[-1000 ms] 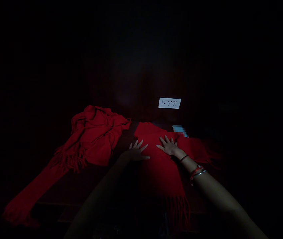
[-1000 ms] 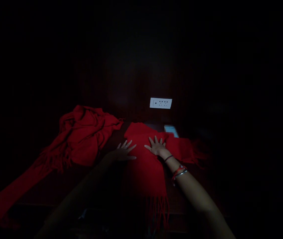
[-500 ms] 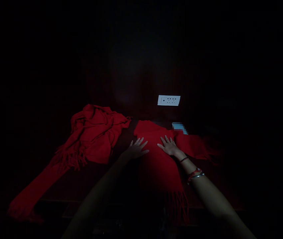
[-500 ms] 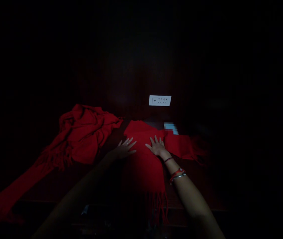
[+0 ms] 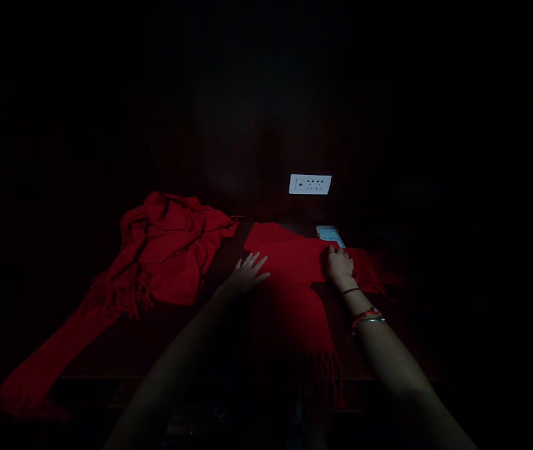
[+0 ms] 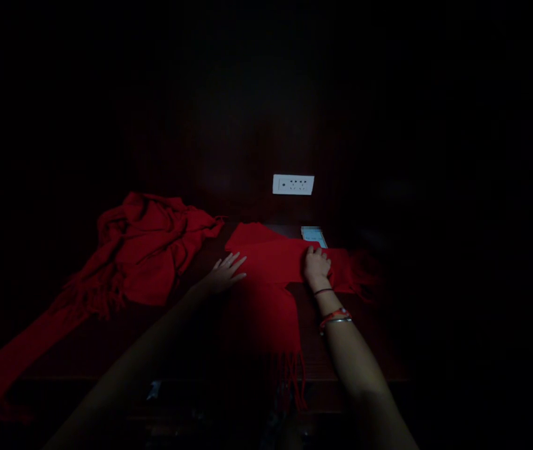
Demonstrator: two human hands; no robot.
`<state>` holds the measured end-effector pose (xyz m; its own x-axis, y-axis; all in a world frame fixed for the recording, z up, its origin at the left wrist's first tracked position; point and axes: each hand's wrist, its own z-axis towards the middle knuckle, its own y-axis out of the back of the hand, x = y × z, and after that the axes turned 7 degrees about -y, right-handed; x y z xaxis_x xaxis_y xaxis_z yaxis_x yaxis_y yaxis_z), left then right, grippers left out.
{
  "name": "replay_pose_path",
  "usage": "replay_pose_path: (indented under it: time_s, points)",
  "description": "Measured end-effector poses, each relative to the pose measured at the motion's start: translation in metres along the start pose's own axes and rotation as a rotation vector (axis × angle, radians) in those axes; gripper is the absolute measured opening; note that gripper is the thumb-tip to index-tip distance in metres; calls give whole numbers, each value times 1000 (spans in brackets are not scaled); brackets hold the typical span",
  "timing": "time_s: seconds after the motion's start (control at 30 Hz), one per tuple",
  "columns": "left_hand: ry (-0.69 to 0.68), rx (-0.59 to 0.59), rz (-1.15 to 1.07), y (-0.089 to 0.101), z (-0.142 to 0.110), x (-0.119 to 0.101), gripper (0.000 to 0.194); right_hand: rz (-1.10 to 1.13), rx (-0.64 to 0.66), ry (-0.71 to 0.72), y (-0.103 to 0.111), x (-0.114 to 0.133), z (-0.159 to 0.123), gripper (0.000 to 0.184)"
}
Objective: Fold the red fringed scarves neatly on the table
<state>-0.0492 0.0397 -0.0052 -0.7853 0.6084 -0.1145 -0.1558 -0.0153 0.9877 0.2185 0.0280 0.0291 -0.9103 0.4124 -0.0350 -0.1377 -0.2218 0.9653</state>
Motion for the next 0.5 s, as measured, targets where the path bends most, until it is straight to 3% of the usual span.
replay_pose_path:
  time_s: [0.5]
  points:
    - [32, -18, 22, 2, -1, -3, 58, 67, 115, 75, 4, -1, 0, 31]
